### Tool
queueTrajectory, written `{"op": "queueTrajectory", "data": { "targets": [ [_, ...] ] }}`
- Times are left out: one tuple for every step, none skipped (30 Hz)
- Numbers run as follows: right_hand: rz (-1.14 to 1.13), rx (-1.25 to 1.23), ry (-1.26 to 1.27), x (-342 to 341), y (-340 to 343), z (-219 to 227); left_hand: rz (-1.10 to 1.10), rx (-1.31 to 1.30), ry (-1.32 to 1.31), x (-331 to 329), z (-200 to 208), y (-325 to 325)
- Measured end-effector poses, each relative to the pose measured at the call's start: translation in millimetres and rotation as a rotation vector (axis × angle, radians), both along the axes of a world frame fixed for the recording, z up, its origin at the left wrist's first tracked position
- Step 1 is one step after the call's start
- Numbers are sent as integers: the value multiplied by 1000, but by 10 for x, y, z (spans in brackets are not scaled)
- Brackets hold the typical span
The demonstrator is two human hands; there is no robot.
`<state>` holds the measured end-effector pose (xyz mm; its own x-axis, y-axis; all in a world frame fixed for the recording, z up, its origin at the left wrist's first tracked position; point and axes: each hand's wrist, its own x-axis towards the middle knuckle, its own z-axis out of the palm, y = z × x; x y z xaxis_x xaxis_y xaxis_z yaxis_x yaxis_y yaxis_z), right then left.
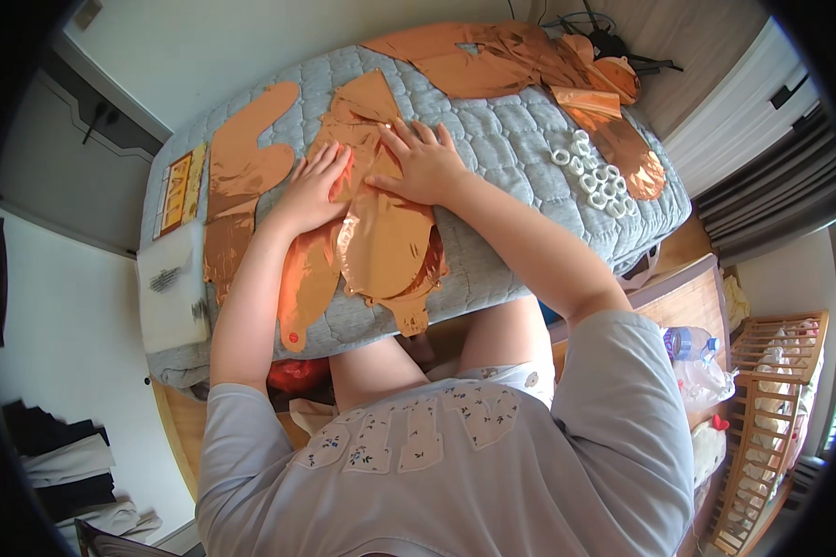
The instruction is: The person folds a foil balloon into a small square by hand and slides it into a plastic packaging sleeve with a cardboard insert.
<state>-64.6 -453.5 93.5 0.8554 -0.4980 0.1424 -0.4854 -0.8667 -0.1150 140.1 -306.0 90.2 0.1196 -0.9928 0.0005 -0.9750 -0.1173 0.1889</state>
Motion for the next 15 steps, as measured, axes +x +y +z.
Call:
{"op": "queueTrajectory", "data": {
  "targets": [
    [1, 10, -11, -9, 8, -15, 3, -3, 41, 16, -20, -6],
    [4, 19, -24, -14, 10, -21, 5, -7, 80, 39, -28, -6],
    [3, 13, -14, -24, 14, -15, -7, -11, 101, 46, -6, 16],
    [8, 8, -33, -28, 19, -6, -3, -17, 82, 64, 6, 20],
    [6, 22, -28, -27, 24, 4, 19, -51, 270, 81, 28, 20],
    [0, 40, -21, -38, 27, 7, 36, -83, 459, 72, 73, 27],
    [-3, 47, -9, -44, 23, 12, 74, -149, 641, 25, 109, 70],
    [0, 45, -29, -45, 22, 14, 74, -151, 621, 32, 145, 87],
    [-1, 57, -15, -40, 34, 27, 28, -259, 676, 25, 207, 99],
    [-1, 69, 0, -33, 45, 36, -20, -366, 731, 21, 263, 119],
    [-1, 67, 17, -21, 51, 42, -49, -424, 671, 20, 312, 155],
    [-11, 65, 11, -59, 20, 5, -60, -424, 667, -45, 495, 111],
    [-14, 65, 6, -68, 10, -7, -110, -276, 651, -97, 726, 110],
    [-20, 66, 5, -88, -13, -25, -160, -128, 636, -133, 850, 80],
    [-18, 70, 9, -82, -1, -6, -154, -131, 626, -143, 898, 22]
  ]
}}
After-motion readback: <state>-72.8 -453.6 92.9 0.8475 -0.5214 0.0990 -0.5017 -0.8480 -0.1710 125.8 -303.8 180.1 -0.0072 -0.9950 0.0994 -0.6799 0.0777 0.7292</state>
